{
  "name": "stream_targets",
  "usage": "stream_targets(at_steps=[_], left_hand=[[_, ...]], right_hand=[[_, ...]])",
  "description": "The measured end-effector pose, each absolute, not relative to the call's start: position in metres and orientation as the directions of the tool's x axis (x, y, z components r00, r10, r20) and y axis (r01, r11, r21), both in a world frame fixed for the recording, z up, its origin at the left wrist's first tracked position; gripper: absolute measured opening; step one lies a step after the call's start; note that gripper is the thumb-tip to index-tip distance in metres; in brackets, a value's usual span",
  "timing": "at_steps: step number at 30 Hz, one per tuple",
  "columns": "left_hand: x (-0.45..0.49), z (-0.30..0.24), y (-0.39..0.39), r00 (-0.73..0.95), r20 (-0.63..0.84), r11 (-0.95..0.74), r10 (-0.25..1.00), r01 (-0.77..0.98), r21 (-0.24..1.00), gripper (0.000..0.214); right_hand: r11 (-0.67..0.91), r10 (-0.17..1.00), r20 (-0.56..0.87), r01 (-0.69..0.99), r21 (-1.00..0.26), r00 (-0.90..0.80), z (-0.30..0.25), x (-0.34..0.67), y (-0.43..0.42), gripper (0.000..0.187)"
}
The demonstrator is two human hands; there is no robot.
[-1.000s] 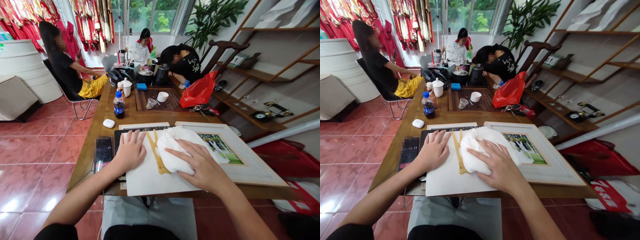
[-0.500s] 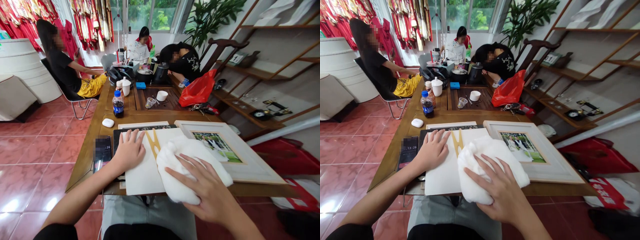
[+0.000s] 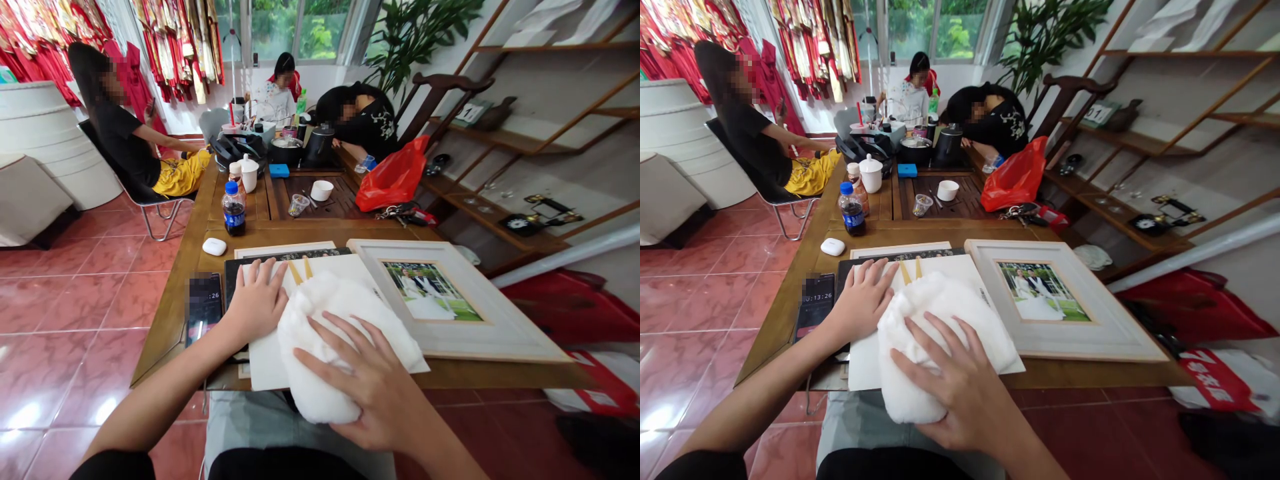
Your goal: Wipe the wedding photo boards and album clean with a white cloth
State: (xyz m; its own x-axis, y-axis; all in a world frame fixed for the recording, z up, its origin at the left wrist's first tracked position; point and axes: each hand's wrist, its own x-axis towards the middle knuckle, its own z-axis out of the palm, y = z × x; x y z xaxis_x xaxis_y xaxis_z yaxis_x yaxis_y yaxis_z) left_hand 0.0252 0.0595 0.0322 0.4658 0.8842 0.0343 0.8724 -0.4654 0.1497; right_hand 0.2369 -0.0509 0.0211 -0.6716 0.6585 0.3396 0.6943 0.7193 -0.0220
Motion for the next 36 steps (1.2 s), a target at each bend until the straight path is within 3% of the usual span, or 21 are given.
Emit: stream_targets(at_steps=[15,24,36], left_hand=[[0.028,0.032,0.058,0.444,0.019,-0.440,0.896,0.878,0.189,0.057],[0.025,0.034,0.055,0.280,0.097,-0.294,0.955,0.938,0.185,0.066],[0.013,0.042,0.073,0.161,-0.069,-0.134,0.985,0.946,0.297,0.075]], right_hand=[[0.470,0.797,0.387,0.879,0.082,-0.463,0.009,0.301,-0.049,0.067],[0.485,0.785,0.381,0.867,0.115,-0.489,0.011,0.292,-0.045,0.061],[0.486,0.785,0.384,0.868,0.103,-0.486,0.013,0.288,-0.044,0.062]])
